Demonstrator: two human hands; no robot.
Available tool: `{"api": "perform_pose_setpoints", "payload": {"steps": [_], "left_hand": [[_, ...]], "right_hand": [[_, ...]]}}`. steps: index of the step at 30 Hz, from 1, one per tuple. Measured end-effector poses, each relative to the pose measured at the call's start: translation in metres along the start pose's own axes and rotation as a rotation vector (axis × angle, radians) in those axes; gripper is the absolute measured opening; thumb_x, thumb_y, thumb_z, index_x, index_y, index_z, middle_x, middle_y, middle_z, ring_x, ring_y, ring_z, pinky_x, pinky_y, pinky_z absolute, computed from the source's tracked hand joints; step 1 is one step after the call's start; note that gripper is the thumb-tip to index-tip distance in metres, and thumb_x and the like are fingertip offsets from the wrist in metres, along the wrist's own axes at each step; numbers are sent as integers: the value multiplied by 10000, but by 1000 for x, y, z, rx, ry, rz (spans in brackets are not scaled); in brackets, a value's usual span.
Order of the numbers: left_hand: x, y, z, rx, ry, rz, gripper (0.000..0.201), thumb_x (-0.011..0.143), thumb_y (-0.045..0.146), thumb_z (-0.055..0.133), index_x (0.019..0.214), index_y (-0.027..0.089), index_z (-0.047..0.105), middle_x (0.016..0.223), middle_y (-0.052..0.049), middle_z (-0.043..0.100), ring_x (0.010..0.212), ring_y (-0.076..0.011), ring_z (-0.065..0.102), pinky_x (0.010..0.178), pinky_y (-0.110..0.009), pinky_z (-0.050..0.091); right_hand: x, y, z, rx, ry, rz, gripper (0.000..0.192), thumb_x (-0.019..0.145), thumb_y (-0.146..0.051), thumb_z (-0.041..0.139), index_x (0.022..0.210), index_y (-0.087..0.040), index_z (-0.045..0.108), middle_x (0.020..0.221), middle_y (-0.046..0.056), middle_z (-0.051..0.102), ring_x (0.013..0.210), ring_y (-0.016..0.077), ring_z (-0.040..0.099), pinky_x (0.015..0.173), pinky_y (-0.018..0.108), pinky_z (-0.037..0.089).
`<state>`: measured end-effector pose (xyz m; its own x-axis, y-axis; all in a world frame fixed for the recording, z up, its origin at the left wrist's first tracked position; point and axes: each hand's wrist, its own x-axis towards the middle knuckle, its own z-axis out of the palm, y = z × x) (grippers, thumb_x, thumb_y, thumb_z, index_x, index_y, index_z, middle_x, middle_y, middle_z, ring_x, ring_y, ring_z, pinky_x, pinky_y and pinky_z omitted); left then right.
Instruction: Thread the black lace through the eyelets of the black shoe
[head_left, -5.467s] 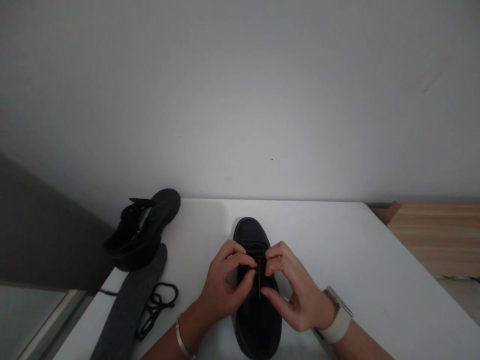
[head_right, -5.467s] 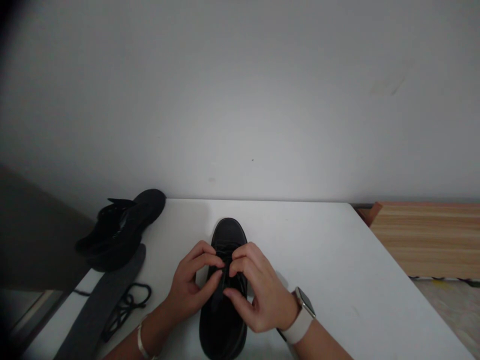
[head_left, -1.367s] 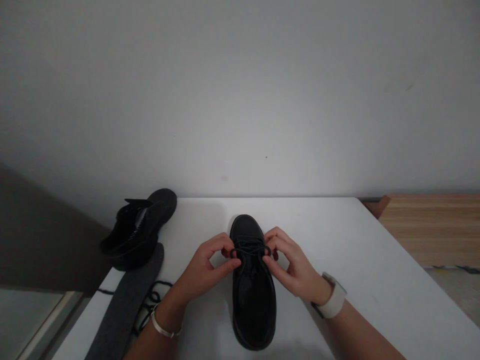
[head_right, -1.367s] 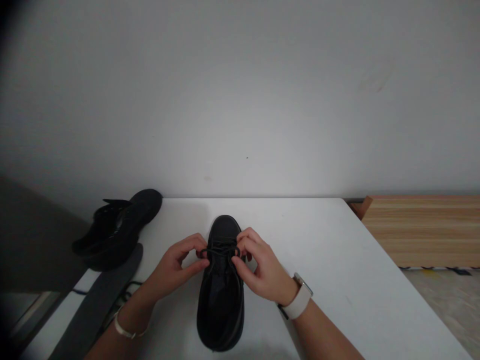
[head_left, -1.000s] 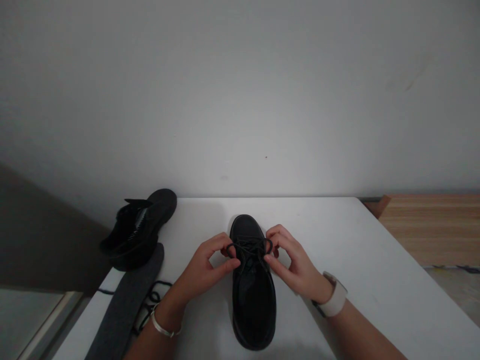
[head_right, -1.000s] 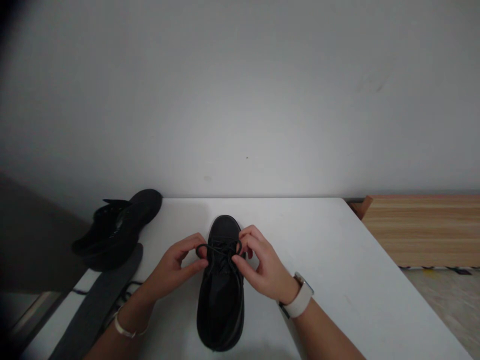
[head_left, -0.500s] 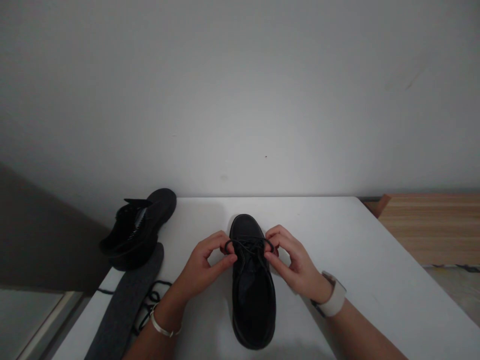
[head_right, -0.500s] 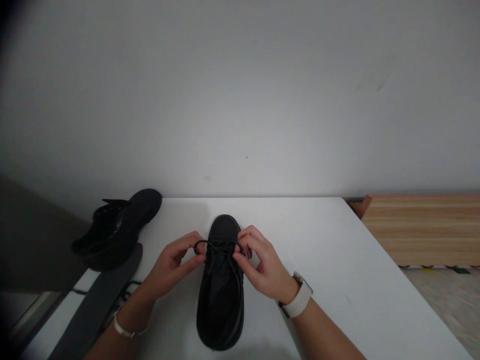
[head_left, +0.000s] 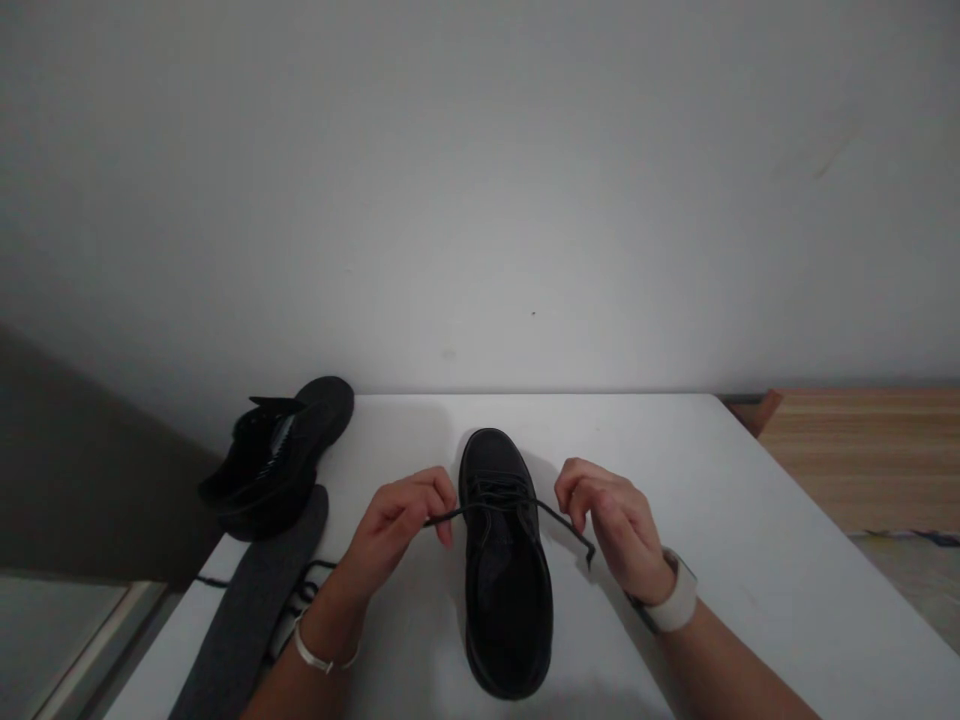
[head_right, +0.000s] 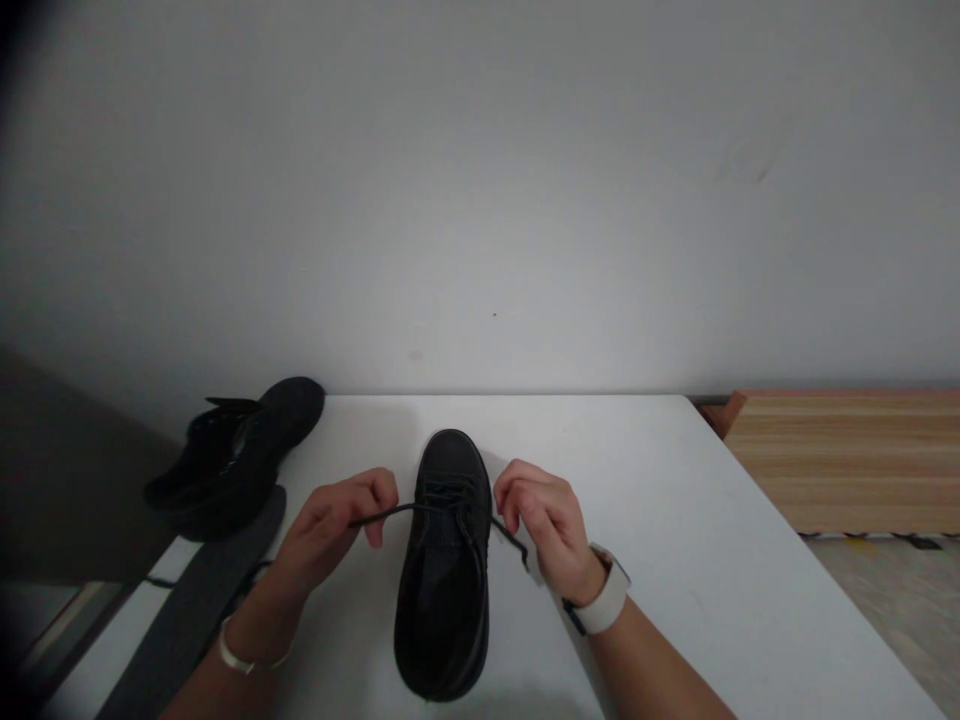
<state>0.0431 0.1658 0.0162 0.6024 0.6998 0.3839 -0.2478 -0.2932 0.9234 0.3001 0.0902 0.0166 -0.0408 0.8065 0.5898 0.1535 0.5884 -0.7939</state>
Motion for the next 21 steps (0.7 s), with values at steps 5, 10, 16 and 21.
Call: {"api": "perform_pose_setpoints", "payload": {"steps": [5,10,16,21], "left_hand": [[1,2,3,7,2,-82,705,985,619,355,555,183,704,677,-58,545,615,-179,505,626,-342,390],[8,-1,6,283,136,-95,449,956,440,574,599,175,634,701,-23,557,675,-163,529,655,-301,402],[9,-3,12,380,126,-135,122,882,263,664,801,172,665,755,-11,598,716,-160,559,688,-286,444],[10,2,14,395,85,-179,67,838,227,686,835,165,662,758,-2,600,709,-154,555,678,-276,439]], "right_hand": [[2,-1,1,-63,41,-18,477,1044,-394,376,643,-213,562,689,51,555,642,200,523,589,354,382],[9,-1,8,-226,10,63,200,995,-248,525,815,-212,604,792,43,581,737,193,546,673,344,422],[8,6,10,-243,-124,126,88,974,-212,551,930,-211,628,864,45,572,735,176,525,670,330,436],[8,2,8,-195,-196,106,81,966,-193,543,987,-213,619,928,58,560,763,176,521,687,331,453]]}}
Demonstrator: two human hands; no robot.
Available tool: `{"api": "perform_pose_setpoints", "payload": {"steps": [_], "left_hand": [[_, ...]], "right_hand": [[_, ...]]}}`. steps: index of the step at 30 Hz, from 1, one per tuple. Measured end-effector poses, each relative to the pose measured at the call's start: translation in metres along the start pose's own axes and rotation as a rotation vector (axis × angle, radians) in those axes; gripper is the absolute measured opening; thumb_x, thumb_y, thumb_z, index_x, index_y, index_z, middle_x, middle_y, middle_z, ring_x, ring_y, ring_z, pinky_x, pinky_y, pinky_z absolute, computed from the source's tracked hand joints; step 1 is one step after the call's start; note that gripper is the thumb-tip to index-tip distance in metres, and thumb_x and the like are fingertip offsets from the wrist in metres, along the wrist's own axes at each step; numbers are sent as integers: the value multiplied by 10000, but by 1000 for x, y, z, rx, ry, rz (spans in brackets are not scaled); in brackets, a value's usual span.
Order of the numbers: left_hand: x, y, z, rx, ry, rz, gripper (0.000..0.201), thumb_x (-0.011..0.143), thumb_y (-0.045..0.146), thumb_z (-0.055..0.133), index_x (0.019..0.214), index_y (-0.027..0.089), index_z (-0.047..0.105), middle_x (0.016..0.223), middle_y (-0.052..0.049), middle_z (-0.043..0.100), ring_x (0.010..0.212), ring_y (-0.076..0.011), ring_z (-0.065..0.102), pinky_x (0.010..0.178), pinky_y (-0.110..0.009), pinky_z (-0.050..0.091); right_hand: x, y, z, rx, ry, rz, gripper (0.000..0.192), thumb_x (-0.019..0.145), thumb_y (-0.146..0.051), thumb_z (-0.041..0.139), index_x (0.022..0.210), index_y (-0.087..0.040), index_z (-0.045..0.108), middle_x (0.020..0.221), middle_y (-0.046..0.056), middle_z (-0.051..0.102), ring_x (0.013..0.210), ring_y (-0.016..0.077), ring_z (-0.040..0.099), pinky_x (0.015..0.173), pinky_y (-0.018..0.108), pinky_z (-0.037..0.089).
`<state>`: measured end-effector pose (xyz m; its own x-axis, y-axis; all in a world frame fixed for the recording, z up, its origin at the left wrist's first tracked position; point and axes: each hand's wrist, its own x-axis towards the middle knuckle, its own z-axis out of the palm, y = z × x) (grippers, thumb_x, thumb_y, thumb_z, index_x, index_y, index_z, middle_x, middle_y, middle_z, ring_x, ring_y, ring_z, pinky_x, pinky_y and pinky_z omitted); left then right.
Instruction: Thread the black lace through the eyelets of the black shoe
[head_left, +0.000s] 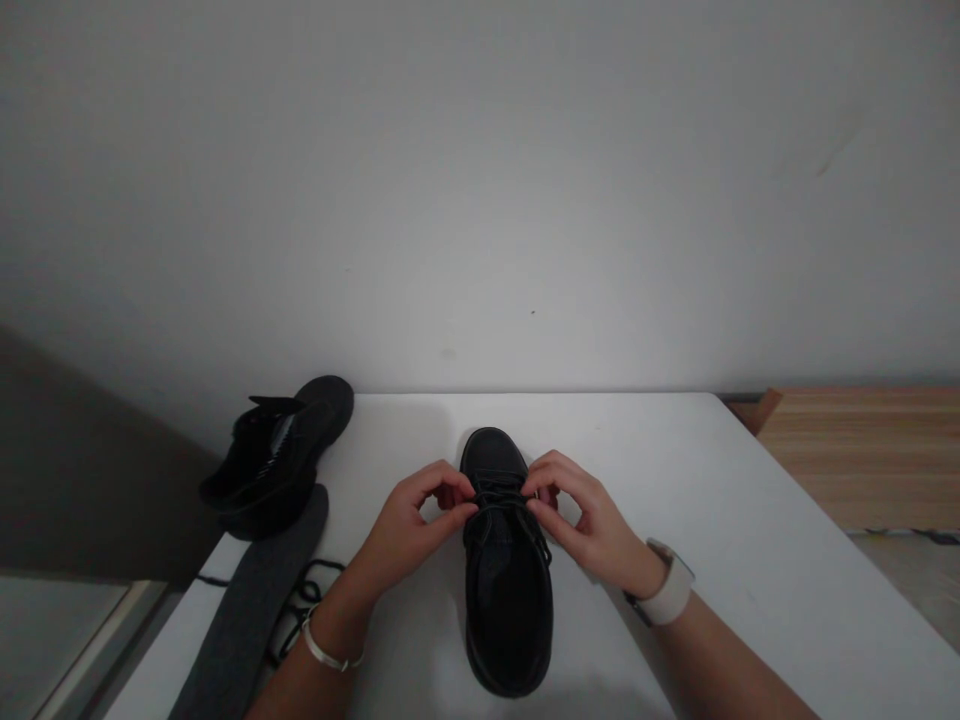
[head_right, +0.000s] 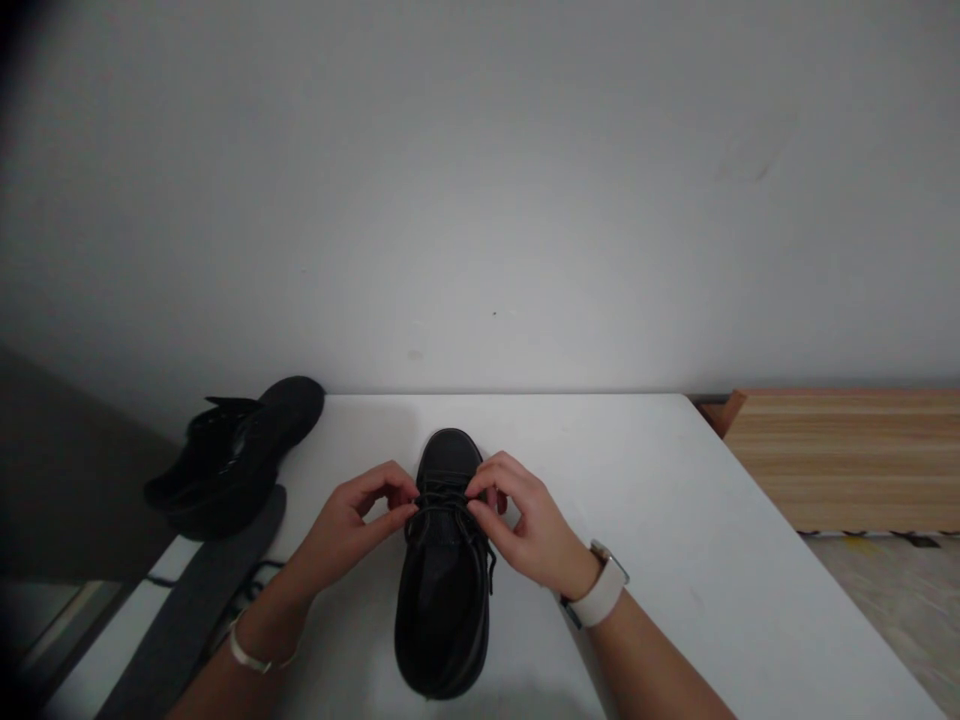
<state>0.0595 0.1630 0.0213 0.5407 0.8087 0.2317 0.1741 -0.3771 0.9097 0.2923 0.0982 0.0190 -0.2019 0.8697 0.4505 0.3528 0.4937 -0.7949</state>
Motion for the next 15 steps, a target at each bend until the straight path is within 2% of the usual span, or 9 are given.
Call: {"api": "perform_pose_setpoints", "payload": {"steps": [3,7,13,15], "left_hand": [[1,2,0,19,-24,-13,85,848,227,667,798,164,639,745,2,587,708,-150,540,675,-271,428],[0,2,2,41,-34,-2,103,871,218,632,782,169,618,740,7,572,707,-146,531,670,-266,419],[-1,-1,3,55,104,57,116,863,189,622,754,183,584,721,18,549,693,-142,526,657,-260,416],[-1,-1,2,53,113,56,109,869,197,622,767,183,589,730,15,555,698,-144,533,663,-264,422]], "right_hand": [[0,-2,0,13,-15,11,57,954,-194,564,992,-214,601,944,59,551,774,177,519,698,335,458],[0,-1,2,-9,13,18,61,952,-187,558,910,-215,592,896,46,543,752,174,510,673,326,445],[-1,1,6,-78,183,-7,106,918,-122,559,886,-221,581,873,26,529,707,158,507,622,303,425],[-1,0,6,-76,183,-1,106,922,-123,549,901,-222,579,891,30,530,714,159,510,624,302,428]]}}
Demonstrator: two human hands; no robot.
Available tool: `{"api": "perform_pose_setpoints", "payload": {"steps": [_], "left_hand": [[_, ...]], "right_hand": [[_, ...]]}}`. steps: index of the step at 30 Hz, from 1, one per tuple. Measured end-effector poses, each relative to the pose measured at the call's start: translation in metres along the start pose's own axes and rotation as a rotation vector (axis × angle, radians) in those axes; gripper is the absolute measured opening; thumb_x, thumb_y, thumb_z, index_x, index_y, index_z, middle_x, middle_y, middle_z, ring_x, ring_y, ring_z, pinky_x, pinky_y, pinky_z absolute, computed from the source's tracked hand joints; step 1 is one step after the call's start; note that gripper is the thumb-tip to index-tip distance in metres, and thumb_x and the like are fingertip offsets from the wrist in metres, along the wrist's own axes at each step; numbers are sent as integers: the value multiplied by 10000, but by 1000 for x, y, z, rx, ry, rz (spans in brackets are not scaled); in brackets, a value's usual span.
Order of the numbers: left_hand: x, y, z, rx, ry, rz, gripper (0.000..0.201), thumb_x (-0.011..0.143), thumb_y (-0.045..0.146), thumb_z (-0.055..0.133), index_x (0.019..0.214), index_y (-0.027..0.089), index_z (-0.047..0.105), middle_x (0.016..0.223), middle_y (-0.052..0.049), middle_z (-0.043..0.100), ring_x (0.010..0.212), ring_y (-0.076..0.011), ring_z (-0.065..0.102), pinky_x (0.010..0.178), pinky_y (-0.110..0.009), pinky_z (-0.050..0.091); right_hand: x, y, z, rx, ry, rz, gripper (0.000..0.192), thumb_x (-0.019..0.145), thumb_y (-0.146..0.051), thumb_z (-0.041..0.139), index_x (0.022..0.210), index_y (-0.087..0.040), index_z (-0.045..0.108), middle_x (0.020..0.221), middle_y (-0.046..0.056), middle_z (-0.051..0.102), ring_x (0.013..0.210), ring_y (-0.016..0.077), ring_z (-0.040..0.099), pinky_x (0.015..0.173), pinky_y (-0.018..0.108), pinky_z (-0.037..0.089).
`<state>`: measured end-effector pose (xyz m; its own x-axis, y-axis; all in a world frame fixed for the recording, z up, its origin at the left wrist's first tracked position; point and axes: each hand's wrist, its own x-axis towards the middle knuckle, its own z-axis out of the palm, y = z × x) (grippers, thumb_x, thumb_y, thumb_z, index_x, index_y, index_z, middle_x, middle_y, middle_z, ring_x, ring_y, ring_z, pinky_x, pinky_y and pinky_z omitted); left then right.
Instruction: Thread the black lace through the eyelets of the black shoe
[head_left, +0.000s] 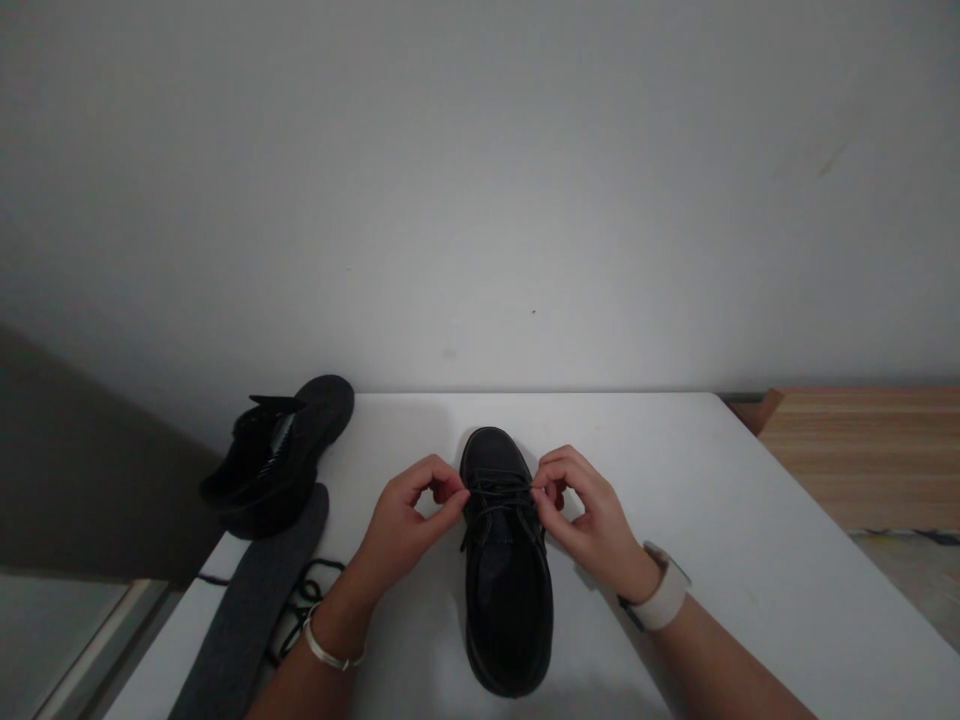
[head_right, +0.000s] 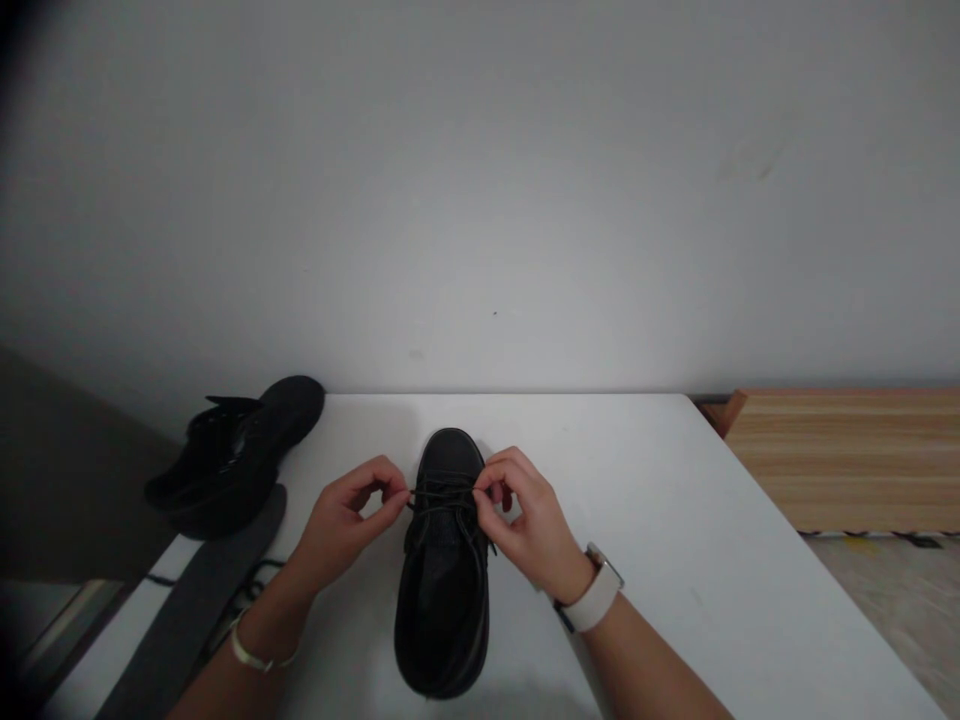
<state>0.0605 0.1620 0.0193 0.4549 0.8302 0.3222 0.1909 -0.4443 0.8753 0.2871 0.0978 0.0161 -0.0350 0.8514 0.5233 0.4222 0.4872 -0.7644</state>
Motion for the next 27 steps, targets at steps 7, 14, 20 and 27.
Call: {"api": "perform_pose_setpoints", "payload": {"steps": [7,14,20,27], "left_hand": [[0,-2,-1,25,-106,-4,106,872,220,638,788,180,585,738,14,547,704,-147,519,668,-267,415],[-1,-5,-2,2,-44,5,130,907,238,609,796,187,563,757,10,529,738,-156,514,700,-281,416],[-1,-4,-1,7,-134,44,151,913,238,604,781,187,553,761,7,524,732,-155,503,684,-278,404],[0,-6,-3,-55,-19,39,161,925,252,606,785,194,553,772,9,522,753,-158,513,710,-283,413]], "right_hand": [[1,-1,-2,-1,-130,16,69,934,-156,553,903,-215,570,891,39,538,753,176,505,660,319,429],[0,-2,-2,-1,-28,8,102,923,-128,525,888,-223,519,893,31,505,780,182,493,681,324,420],[0,0,-1,-6,-170,39,112,965,-182,497,860,-219,516,841,24,499,737,178,475,648,323,396],[1,0,-5,-5,-8,37,155,975,-207,509,823,-224,493,817,13,488,730,173,463,653,320,389]]}}
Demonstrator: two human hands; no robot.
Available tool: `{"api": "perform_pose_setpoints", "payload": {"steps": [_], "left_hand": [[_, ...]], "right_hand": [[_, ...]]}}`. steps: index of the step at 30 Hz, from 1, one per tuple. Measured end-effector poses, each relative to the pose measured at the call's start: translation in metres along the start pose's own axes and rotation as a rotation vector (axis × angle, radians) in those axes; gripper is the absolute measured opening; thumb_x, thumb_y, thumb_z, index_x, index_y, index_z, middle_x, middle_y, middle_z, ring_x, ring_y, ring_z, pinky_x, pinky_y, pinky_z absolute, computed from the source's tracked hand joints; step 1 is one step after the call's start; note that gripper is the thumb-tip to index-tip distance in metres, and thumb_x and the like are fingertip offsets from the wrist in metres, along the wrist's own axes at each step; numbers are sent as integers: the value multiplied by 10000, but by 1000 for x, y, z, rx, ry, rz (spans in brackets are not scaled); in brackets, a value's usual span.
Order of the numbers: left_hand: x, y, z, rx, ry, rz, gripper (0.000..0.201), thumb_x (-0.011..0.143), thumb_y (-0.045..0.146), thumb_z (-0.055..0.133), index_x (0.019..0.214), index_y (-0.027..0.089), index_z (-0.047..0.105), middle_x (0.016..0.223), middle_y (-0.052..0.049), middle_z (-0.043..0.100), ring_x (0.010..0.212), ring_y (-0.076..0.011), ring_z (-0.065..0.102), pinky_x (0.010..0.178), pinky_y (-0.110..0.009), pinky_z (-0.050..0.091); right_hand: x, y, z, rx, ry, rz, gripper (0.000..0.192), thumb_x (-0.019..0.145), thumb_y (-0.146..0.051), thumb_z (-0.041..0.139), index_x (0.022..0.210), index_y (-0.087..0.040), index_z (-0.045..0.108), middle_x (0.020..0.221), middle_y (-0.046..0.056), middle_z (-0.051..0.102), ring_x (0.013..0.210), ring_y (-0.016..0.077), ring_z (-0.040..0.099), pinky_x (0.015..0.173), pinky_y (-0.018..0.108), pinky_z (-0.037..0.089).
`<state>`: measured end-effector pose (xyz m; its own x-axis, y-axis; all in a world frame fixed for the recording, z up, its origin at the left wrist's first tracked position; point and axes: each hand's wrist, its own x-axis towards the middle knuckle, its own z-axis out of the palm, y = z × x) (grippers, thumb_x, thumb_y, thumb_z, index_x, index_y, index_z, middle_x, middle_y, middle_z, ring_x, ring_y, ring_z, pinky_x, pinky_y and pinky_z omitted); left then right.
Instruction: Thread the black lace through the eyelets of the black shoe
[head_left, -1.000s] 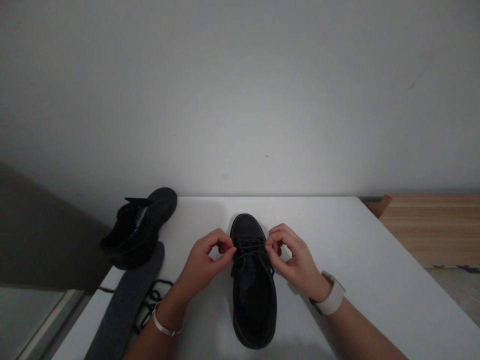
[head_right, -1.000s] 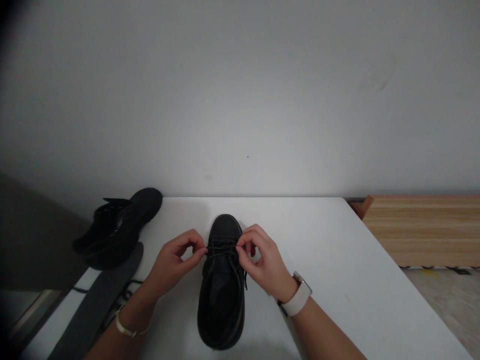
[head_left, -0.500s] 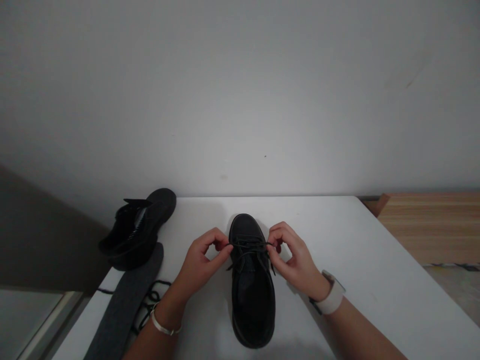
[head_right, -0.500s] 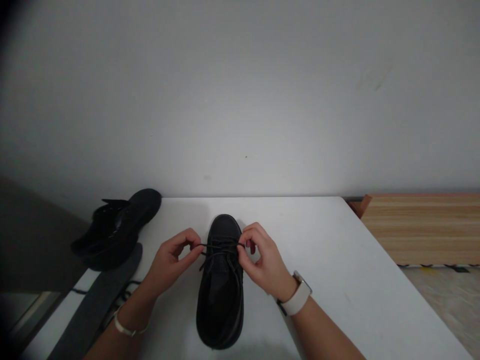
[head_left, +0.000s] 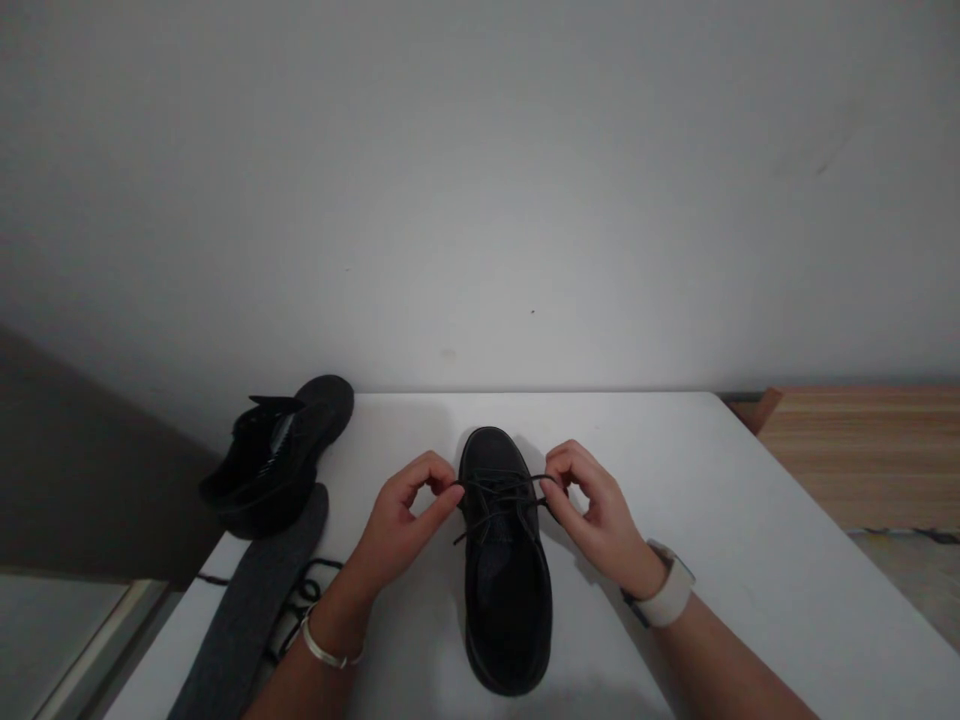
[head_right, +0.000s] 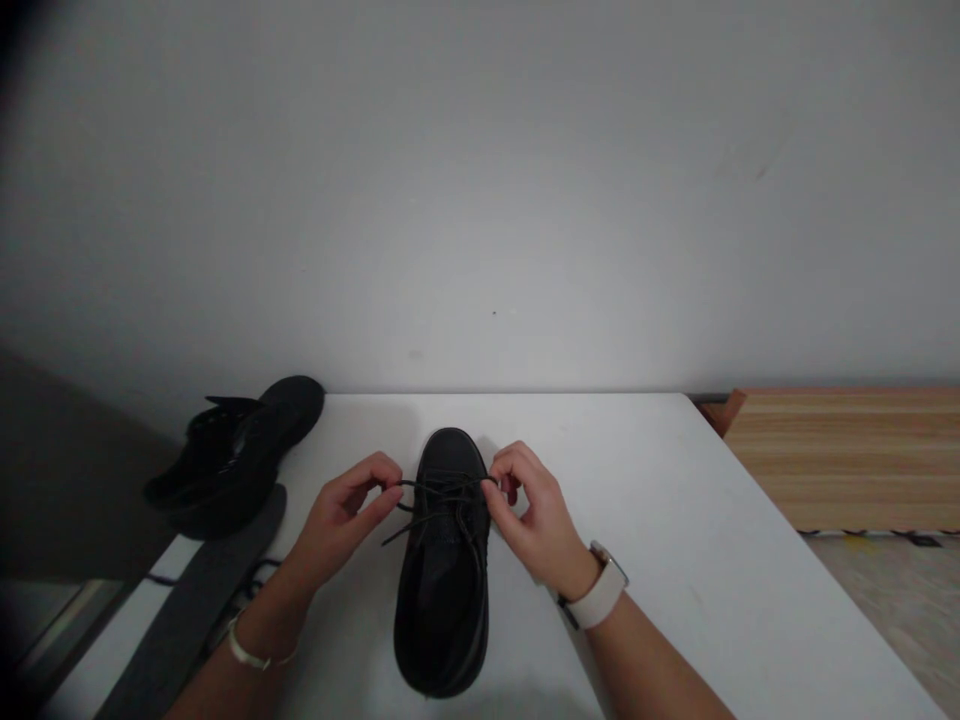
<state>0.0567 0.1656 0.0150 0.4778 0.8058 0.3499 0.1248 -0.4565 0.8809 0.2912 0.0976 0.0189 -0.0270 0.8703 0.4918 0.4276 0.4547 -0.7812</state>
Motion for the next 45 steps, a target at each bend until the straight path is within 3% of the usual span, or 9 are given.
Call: {"api": "perform_pose_setpoints", "payload": {"steps": [5,10,21,26,31,34,38,41,45], "left_hand": [[0,1,2,44,-83,-12,168,913,250,632,768,186,576,758,6,549,741,-156,525,711,-283,408],[-2,-6,-5,-160,155,13,184,903,227,631,736,194,561,736,12,501,727,-154,482,677,-278,388],[1,-4,-11,-443,346,17,348,910,339,602,611,195,498,654,7,460,677,-163,435,628,-303,345],[0,5,-15,-637,301,20,504,963,390,485,505,192,415,556,7,362,598,-161,370,603,-335,344],[-1,8,-14,-575,173,-4,635,987,488,348,424,196,364,530,-22,387,581,-170,404,605,-365,372],[1,4,-9,-380,192,-65,575,952,535,439,479,210,419,558,-12,418,602,-173,430,613,-354,392],[4,-2,-1,-229,194,-156,312,885,424,648,682,193,594,659,7,526,664,-156,497,645,-296,421],[6,-5,4,-164,173,-211,197,853,376,686,819,187,646,723,7,603,695,-154,560,665,-275,461],[6,-7,6,-129,99,-230,181,825,354,702,820,174,681,770,-21,676,738,-175,615,702,-292,490]], "right_hand": [[0,0,0,-24,-148,24,151,977,-208,507,827,-221,497,811,14,493,733,174,474,659,323,389],[2,5,0,2,137,-9,192,986,-207,489,794,-227,479,794,8,474,723,171,455,638,318,374],[-1,4,-5,154,457,6,301,1020,-339,464,747,-231,535,707,9,472,670,188,450,641,350,359],[-6,1,-7,227,406,-54,522,1032,-488,333,601,-236,484,646,34,475,640,212,456,621,381,342],[-5,3,-7,230,477,-67,492,1024,-461,384,600,-234,484,614,19,454,617,204,457,605,368,339],[-1,7,-4,114,393,59,358,1013,-376,468,690,-229,511,677,8,482,663,188,481,625,342,378],[2,15,2,27,212,178,122,954,-328,580,899,-221,601,792,13,590,709,174,546,635,306,434],[2,18,6,18,93,197,107,933,-308,596,904,-211,633,795,20,638,703,172,575,637,299,460],[1,16,6,29,-33,196,124,927,-304,599,860,-204,630,754,9,629,667,161,563,625,293,467]]}}
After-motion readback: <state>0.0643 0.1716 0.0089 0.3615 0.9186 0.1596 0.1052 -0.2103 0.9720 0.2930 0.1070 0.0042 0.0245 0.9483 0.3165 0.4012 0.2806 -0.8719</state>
